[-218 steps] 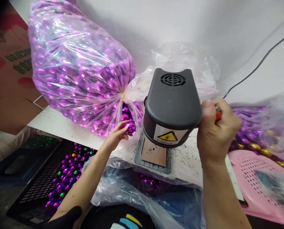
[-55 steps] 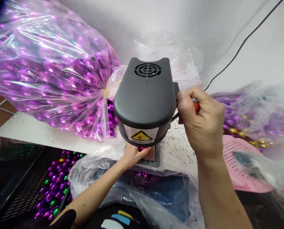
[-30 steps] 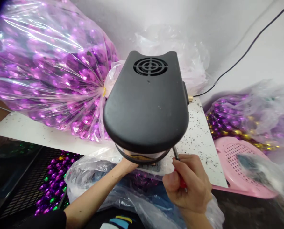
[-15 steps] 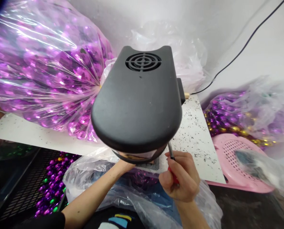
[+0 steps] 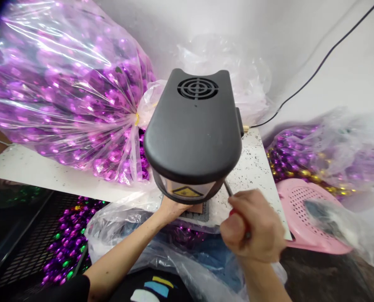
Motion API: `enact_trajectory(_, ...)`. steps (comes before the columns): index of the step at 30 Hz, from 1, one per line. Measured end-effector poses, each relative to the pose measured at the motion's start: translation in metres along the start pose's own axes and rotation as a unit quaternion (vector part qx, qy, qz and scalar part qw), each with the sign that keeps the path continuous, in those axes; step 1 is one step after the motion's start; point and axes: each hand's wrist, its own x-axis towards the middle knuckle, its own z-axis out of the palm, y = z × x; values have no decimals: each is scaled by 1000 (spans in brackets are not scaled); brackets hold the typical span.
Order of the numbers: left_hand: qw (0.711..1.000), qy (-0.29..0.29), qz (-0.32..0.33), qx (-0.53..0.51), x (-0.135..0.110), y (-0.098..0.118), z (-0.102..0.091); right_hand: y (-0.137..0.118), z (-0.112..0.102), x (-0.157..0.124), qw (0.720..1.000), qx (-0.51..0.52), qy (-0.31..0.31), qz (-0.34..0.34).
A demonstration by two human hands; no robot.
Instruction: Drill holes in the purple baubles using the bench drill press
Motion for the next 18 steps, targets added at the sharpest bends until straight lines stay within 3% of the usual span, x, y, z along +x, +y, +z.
enact_trajectory(1, 1000, -1, 4, 6, 2, 1, -1, -6, 2, 18, 998, -39, 55, -10)
enact_trajectory(3, 1000, 1, 17, 18, 3, 3, -4, -13, 10, 54, 992, -79, 95, -2)
enact_trajectory(6, 998, -1, 47, 31, -9, 7, -12, -14, 26, 91, 997, -33, 63, 35)
enact_trajectory(9, 993, -47, 89, 62, -44, 12, -20, -8, 35, 103, 996, 1, 44, 84)
enact_trajectory(13, 983, -102, 125, 91, -80, 18, -34, -3, 37, 101, 993, 7, 67, 101)
enact_trajectory(15, 987, -78, 123, 65, -73, 17, -48, -2, 38, 101, 992, 15, 73, 98)
enact_trajectory(18, 991, 46, 91, 81, -29, 5, -75, 0, 38, 102, 993, 12, 78, 91)
